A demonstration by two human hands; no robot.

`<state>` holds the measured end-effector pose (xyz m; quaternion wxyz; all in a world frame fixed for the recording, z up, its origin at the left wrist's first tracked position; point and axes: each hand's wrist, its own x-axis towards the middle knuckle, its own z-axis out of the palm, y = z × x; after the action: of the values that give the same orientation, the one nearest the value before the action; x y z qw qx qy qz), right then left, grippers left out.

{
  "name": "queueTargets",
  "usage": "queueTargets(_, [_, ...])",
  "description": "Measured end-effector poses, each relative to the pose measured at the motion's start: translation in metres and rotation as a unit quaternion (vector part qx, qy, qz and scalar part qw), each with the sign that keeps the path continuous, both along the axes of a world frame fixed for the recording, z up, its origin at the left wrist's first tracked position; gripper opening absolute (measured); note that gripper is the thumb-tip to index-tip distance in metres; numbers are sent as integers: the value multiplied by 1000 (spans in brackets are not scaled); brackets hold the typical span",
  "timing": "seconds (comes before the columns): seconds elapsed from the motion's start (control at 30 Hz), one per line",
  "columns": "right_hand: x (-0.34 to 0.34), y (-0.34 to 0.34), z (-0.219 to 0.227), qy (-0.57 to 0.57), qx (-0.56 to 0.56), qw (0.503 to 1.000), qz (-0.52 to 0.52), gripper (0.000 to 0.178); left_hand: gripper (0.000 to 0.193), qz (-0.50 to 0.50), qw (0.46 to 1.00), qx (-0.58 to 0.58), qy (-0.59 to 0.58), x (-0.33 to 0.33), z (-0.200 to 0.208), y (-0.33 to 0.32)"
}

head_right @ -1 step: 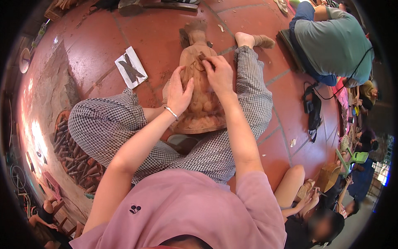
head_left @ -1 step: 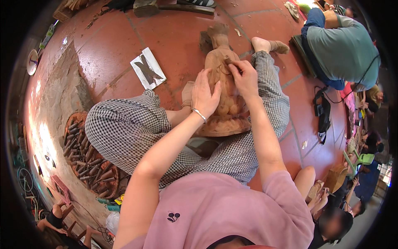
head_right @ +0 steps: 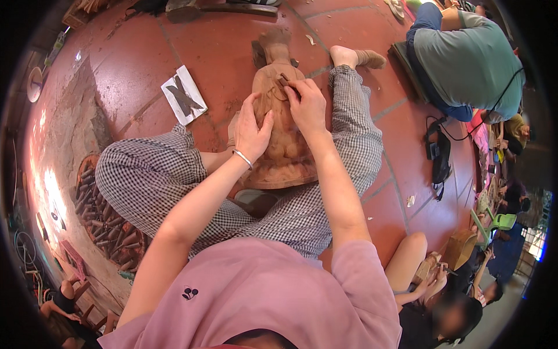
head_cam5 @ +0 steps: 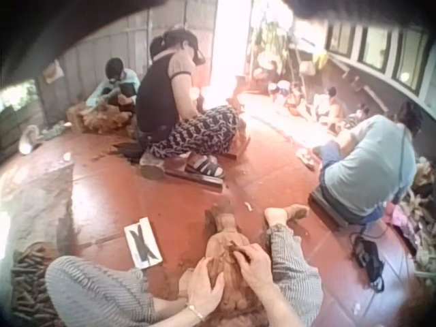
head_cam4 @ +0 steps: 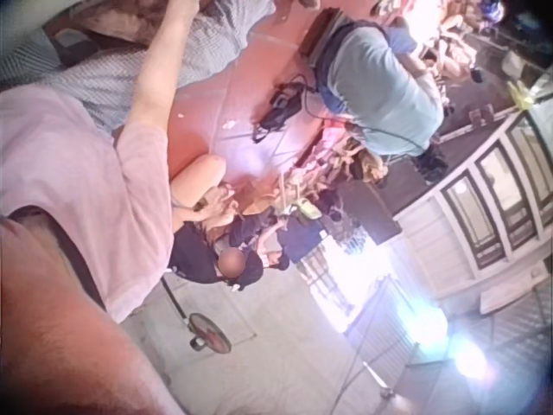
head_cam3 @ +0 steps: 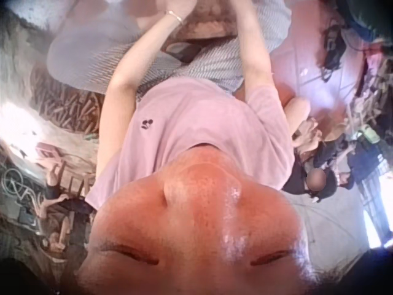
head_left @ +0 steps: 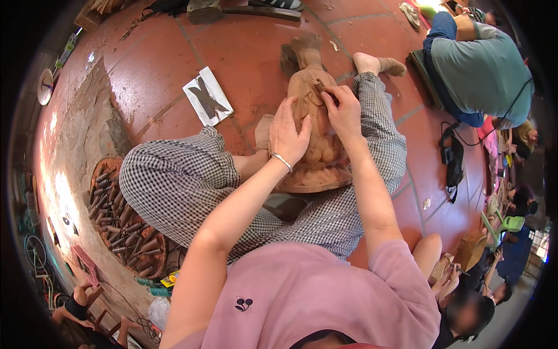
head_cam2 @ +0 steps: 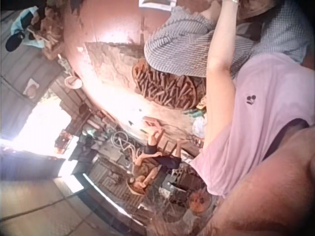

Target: The person is carving a wooden sculpture using a knife. They are seated on the floor, holding the sculpture between their legs and using the knife to shape and detail the wood. The person occasionally pauses to inspect the sculpture and adjust their grip.

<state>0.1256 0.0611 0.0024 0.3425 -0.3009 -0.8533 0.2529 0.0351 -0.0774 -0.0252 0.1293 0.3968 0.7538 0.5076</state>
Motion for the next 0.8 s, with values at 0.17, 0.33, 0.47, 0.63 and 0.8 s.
queueTargets(0.17, [9,-4,-1,-9,-65,997,26,12,46,9,999,30,-44,-3,-1,-6])
queueTargets(0.33, [-26,6,-1,35,-29,999,19,17,45,-4,999,11,-53,-2,10,-7])
queueTargets(0.47, [-18,4,-5,12,-53,999,5,15,47,4,998,32,-45,-3,3,-8])
queueTargets(0.63, [-38,10,5,-1,16,1000,14,9,48,1,997,14,-76,-1,7,-5])
queueTargets(0.8, [-17,-1,1,-8,43,998,54,11,47,11,999,21,-35,-6,12,-9])
